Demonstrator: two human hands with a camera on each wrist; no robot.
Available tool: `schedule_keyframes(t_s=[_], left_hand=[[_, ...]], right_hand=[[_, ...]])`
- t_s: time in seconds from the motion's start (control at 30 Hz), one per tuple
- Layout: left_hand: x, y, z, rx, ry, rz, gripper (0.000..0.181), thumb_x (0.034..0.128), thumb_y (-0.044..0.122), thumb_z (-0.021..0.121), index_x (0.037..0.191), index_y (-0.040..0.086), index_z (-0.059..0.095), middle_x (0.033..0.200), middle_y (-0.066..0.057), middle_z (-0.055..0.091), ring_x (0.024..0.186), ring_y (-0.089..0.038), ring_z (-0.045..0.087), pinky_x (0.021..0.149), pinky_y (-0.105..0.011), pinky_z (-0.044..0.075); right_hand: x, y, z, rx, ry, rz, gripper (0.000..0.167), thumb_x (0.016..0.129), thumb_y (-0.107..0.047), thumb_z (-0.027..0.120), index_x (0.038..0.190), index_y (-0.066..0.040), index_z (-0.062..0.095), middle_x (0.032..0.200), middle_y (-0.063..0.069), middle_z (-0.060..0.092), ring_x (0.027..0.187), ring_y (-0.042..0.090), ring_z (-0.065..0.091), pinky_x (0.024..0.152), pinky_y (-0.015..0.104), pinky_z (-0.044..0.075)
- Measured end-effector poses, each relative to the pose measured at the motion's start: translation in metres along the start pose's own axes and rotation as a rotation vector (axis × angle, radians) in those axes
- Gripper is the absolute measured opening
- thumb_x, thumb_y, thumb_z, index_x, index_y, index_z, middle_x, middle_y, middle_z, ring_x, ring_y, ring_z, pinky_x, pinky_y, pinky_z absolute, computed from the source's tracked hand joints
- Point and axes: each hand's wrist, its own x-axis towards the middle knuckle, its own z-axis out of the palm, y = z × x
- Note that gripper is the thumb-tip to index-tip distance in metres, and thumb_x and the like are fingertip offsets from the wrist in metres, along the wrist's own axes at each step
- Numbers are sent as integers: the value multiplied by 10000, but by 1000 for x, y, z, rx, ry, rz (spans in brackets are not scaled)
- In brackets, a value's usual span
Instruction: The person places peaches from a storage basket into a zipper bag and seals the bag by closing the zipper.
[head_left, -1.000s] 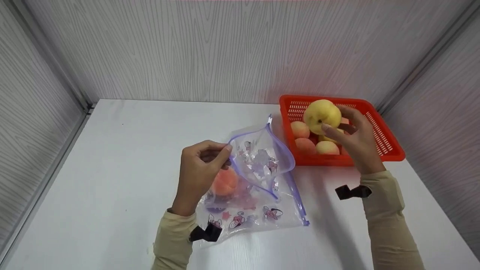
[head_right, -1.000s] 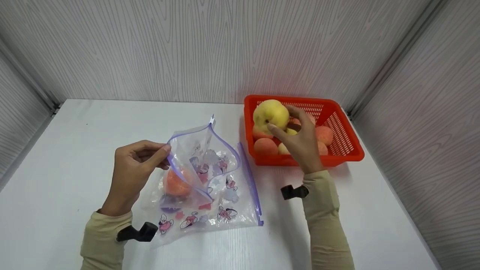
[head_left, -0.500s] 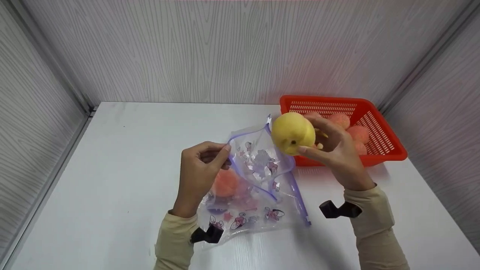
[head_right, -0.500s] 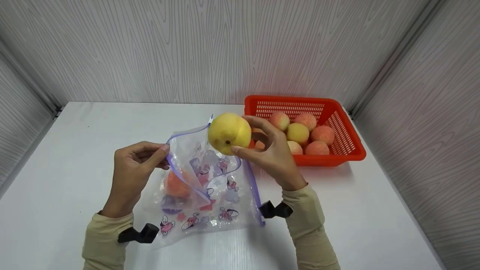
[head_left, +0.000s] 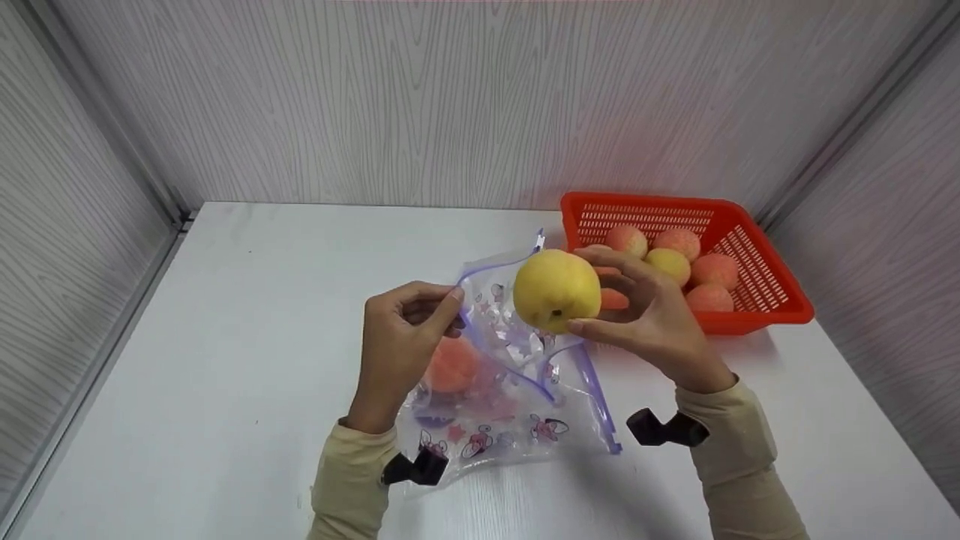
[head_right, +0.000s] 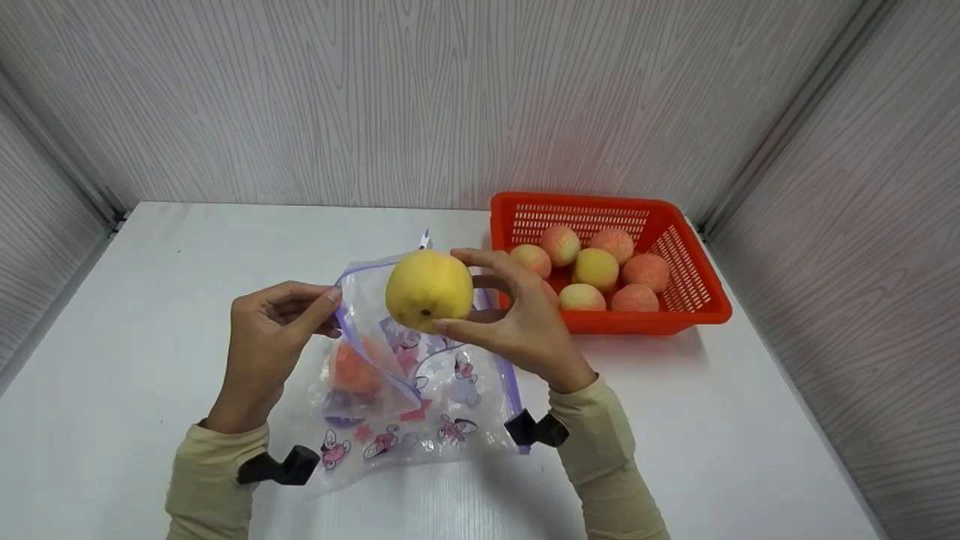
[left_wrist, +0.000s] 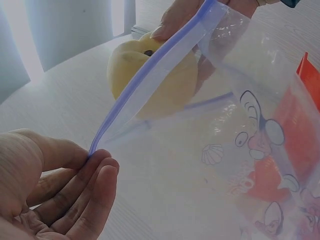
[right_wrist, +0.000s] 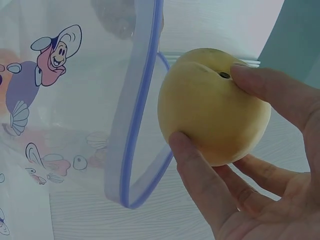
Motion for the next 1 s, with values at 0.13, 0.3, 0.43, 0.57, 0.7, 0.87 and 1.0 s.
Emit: schedule_keyframes(t_s=[0.13, 0.3, 0.43, 0.57, 0.7, 0.87, 1.0], left_hand=[[0, 0, 0, -1, 1, -10, 120, 935, 59, 723, 935, -57, 752, 781, -117, 725, 643, -260, 709, 631, -366, 631], [0, 0, 1, -5, -1, -19, 111, 934, 60, 724, 929, -47, 756, 779, -114, 725, 644, -261, 709, 630, -371, 631], [0, 0, 0, -6, 2, -17, 106, 934, 62, 726, 926, -39, 757, 782, -116, 724, 645, -249, 709, 629, -367, 631], [0, 0, 0, -6, 13, -7, 102, 932, 59, 728, 922, -38, 758, 782, -123, 724, 637, -248, 707, 618, -361, 629], [1, -2, 1, 23, 8, -10, 105, 936, 60, 723, 921, -39, 754, 777, -118, 723, 641, -232, 713, 623, -343, 628], [1, -2, 1, 42, 3, -25, 104, 940, 65, 718, 931, -33, 754, 781, -112, 723, 659, -232, 721, 640, -343, 631], [0, -1, -1, 35, 21, -33, 102, 934, 54, 720, 936, -43, 752, 794, -115, 725, 671, -243, 725, 638, -349, 633]], right_hand=[[0, 1, 1, -29, -11, -6, 657, 777, 60, 826, 1376, -99, 606, 1351, 85, 587, 1215, 311, 610, 881, 423, 594], [-1, 2, 1, -55, -20, -2, 666, 773, 38, 846, 1377, -115, 614, 1360, 59, 575, 1205, 286, 624, 867, 421, 600], [-1, 2, 1, -81, -18, 14, 616, 800, 6, 838, 1365, -108, 621, 1336, 40, 609, 1182, 264, 638, 892, 398, 594], [-1, 2, -1, -69, -4, 10, 510, 862, 19, 767, 1345, -75, 632, 1301, 70, 646, 1207, 295, 614, 990, 367, 550], [-2, 2, -4, -21, 10, -4, 468, 895, 36, 720, 1345, -55, 627, 1285, 118, 650, 1227, 371, 581, 968, 384, 564], [-1, -1, -13, 50, 63, -76, 400, 934, 34, 677, 1327, 11, 609, 1266, 184, 638, 1128, 373, 620, 884, 397, 601], [4, -5, -27, 62, 206, -143, 348, 935, 14, 671, 1278, 44, 623, 1223, 211, 649, 1049, 345, 651, 848, 346, 610]])
